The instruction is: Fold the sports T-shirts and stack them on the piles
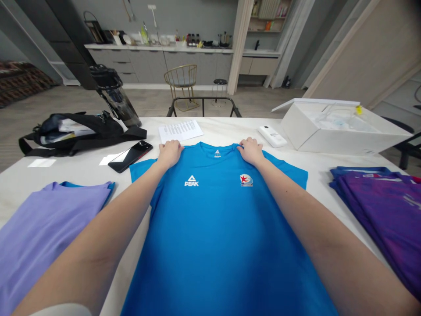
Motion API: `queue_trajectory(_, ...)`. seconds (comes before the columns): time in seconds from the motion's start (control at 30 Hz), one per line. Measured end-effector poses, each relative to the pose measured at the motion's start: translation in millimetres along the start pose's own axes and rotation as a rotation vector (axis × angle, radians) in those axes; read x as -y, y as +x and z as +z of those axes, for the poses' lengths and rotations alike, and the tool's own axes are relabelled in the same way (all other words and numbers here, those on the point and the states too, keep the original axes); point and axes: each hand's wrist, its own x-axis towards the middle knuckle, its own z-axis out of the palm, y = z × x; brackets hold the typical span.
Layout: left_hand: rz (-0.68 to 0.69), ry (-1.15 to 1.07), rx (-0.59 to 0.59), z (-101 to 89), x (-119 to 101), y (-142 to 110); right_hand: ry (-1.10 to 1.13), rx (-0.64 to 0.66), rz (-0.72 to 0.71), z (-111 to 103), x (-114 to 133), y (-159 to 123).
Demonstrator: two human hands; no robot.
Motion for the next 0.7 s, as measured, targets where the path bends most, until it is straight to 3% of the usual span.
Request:
queue_trajectory(0.13, -0.115, 0.016, -0.134, 2.8, -8, 6, -0.007, -0.1, 0.002, 7, 6, 24)
queue_trajectory(0.23, -0.177, 0.055, -0.219, 1.8, -14, 9, 0.02, -0.105, -0.026, 9, 6, 34)
queue_trajectory(0.33, -0.034, 0.057, -0.26, 0.8, -22, 11, 0.042, -0.104, -0.001, 7, 1, 32)
queue_trajectory(0.43, 0.249, 0.021, -0.171, 5.6, -34, 16, 0.006, -0.087, 0.032, 3, -3, 23)
queue_trajectory(0.5, 0.349, -0.017, -0.088, 12.3, -43, 20, -0.014, -0.052, -0.006, 3, -2, 15)
queue_trajectory(0.6, 0.295, -0.062, 0.03, 21.4, -55, 20, -0.002, 0.042, -0.064, 4, -1, 4)
queue_trajectory(0.7, 0.186, -0.089, 0.125, 22.0, -55, 10, 0.018, 0.149, -0.023, 6, -11, -7)
